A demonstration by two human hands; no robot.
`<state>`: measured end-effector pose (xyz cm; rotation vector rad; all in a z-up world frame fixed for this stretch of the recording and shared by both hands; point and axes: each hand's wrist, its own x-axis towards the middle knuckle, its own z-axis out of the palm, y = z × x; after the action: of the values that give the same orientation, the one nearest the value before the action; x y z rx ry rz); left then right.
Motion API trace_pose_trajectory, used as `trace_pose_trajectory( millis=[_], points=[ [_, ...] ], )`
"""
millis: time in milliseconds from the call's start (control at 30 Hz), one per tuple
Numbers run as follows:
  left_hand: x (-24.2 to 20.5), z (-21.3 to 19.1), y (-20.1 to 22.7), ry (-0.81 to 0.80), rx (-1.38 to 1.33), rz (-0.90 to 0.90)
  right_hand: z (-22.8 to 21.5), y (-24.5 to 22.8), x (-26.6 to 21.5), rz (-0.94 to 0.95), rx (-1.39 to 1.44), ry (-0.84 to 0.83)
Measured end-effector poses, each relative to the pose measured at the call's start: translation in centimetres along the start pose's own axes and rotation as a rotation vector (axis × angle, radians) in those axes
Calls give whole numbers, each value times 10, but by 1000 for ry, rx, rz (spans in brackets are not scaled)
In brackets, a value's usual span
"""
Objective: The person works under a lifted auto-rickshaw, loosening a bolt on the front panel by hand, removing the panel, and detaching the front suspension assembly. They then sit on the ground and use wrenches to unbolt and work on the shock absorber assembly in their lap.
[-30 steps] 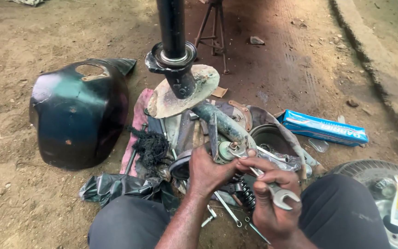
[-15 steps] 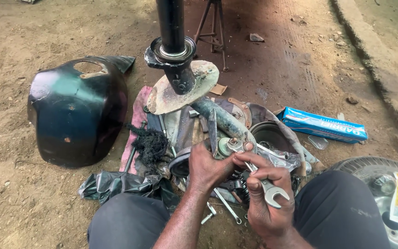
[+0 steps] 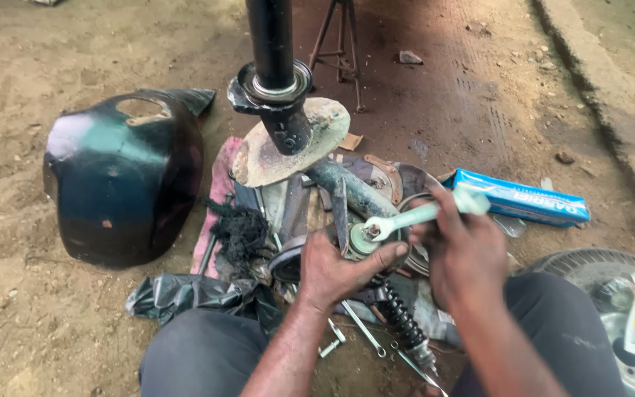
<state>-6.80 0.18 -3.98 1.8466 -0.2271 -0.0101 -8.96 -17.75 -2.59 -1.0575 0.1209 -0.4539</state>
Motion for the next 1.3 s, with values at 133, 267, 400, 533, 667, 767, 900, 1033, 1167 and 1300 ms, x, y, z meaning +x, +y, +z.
trace_pose_trajectory(
  millis=[133, 267, 400, 533, 667, 767, 900, 1033, 1167, 1300],
  points=[
    [3, 0, -5, -95, -103, 208, 34, -11, 44, 241, -243, 57],
    [5, -4, 6, -101, -38, 89, 75, -15, 59, 310, -647, -137],
    [5, -8, -7, -152, 96, -2, 101, -15, 15, -82, -954, -664],
    [21, 3, -30, -115, 221, -116, 72, -43, -34, -469, -1369, -1052],
    [29, 8, -34, -75, 317, -209, -16, -35, -45, -526, -824, -605],
    [29, -1, -13, -69, 54, -78, -36, 4, -32, -152, -106, -233],
    [16, 2, -17, -79, 81, -14, 20, -8, 29, 213, -84, 99],
    [13, 3, -13, -117, 65, 44, 74, -24, 56, 277, -660, -50],
    [17, 12, -25, -80, 91, 19, 85, -33, 67, 121, -1130, -263],
    [19, 8, -16, -22, 72, 58, 106, -32, 76, 164, -1060, -402]
  ],
)
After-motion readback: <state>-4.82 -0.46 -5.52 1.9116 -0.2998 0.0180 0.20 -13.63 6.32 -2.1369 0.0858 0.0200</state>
